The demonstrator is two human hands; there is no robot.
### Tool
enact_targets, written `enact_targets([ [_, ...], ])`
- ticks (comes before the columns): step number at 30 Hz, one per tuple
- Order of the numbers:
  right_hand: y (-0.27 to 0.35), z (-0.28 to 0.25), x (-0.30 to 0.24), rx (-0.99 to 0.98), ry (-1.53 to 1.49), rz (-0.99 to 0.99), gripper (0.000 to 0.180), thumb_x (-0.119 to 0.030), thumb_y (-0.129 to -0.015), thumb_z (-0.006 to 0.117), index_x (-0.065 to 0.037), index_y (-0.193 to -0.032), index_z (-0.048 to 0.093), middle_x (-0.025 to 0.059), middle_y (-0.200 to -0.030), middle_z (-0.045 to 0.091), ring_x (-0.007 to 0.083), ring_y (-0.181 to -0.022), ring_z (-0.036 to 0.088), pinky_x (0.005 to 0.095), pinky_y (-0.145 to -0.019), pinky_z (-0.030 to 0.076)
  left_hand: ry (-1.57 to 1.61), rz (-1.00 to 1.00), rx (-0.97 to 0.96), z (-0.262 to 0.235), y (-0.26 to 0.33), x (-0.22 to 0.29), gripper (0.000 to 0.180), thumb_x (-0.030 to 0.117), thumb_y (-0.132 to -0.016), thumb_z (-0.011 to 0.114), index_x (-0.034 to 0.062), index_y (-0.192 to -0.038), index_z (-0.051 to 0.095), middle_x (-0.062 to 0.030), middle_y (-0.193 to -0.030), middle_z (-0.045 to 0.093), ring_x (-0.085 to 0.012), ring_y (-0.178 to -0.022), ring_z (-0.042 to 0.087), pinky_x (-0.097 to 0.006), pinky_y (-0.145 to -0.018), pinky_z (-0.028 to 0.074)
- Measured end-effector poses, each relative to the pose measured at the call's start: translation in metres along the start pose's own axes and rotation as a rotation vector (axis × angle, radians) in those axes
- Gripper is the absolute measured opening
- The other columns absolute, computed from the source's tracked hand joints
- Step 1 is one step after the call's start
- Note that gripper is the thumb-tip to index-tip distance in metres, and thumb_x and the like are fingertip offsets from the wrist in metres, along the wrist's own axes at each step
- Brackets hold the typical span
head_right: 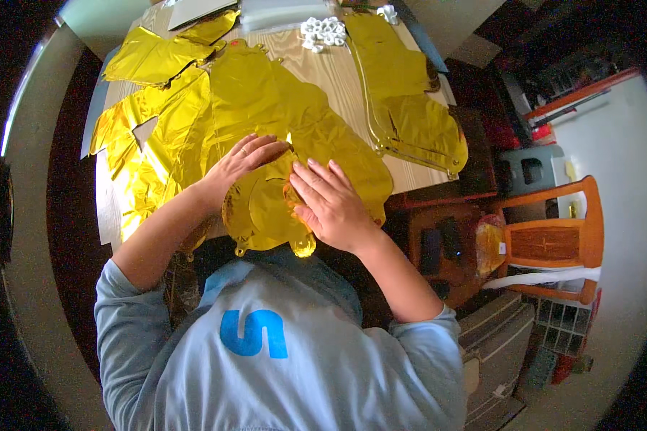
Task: Folding gold foil letter balloons and placing them into clear plastic packaging with a backing card.
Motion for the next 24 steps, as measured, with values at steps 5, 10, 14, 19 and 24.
enact_targets([
  [5, 0.008, -0.002, 0.011, 0.088, -0.016, 0.074, 0.050, -0.026, -0.097, 0.062, -0.002, -0.140, 0.054, 0.0166, -0.148, 0.051, 0.0363, -0.140, 0.045, 0.0553, -0.117, 0.030, 0.045, -0.025, -0.001, -0.003, 0.000, 0.000, 0.080, 0.046, -0.082, 0.062, 0.0036, -0.149, 0.045, -0.0146, -0.155, 0.038, -0.0327, -0.144, 0.035, -0.051, -0.121, 0.025],
  [10, 0.012, -0.001, -0.010, 0.066, -0.056, 0.092, 0.062, -0.040, -0.096, 0.063, 0.001, -0.141, 0.052, 0.0206, -0.147, 0.051, 0.0385, -0.140, 0.045, 0.0577, -0.118, 0.028, 0.036, -0.021, 0.001, 0.002, 0.000, -0.005, 0.081, 0.046, -0.082, 0.062, 0.0030, -0.149, 0.044, -0.0152, -0.154, 0.038, -0.0332, -0.144, 0.036, -0.050, -0.121, 0.026],
  [14, 0.009, 0.006, -0.017, 0.028, -0.054, 0.069, 0.068, -0.051, -0.100, 0.053, 0.001, -0.144, 0.050, 0.0215, -0.149, 0.050, 0.0388, -0.142, 0.043, 0.0571, -0.119, 0.024, 0.067, -0.045, -0.015, 0.001, -0.003, -0.004, 0.076, 0.037, -0.082, 0.066, 0.0024, -0.146, 0.046, -0.0145, -0.155, 0.039, -0.0360, -0.144, 0.036, -0.051, -0.119, 0.029],
  [19, 0.008, 0.006, -0.018, -0.070, -0.041, 0.010, 0.066, -0.052, -0.102, 0.049, 0.000, -0.143, 0.052, 0.0193, -0.152, 0.049, 0.0366, -0.143, 0.042, 0.0563, -0.121, 0.022, 0.144, -0.050, -0.027, -0.002, -0.003, -0.008, 0.074, 0.037, -0.086, 0.059, 0.0020, -0.149, 0.043, -0.0148, -0.160, 0.034, -0.0344, -0.147, 0.033, -0.050, -0.121, 0.026],
  [24, 0.011, -0.002, -0.011, -0.082, -0.151, -0.020, 0.059, -0.048, -0.103, 0.050, -0.002, -0.139, 0.057, 0.0177, -0.145, 0.056, 0.0354, -0.140, 0.048, 0.0554, -0.120, 0.026, 0.121, -0.046, -0.036, -0.002, -0.001, -0.007, 0.075, 0.039, -0.087, 0.058, 0.0037, -0.151, 0.041, -0.0148, -0.162, 0.030, -0.0349, -0.149, 0.029, -0.049, -0.123, 0.023],
])
Point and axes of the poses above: each hand's wrist, its own y-axis away from the middle knuckle, its own z-axis out of the palm, x = y × z, the point moved 3 cm from there along -y, towards the middle knuckle
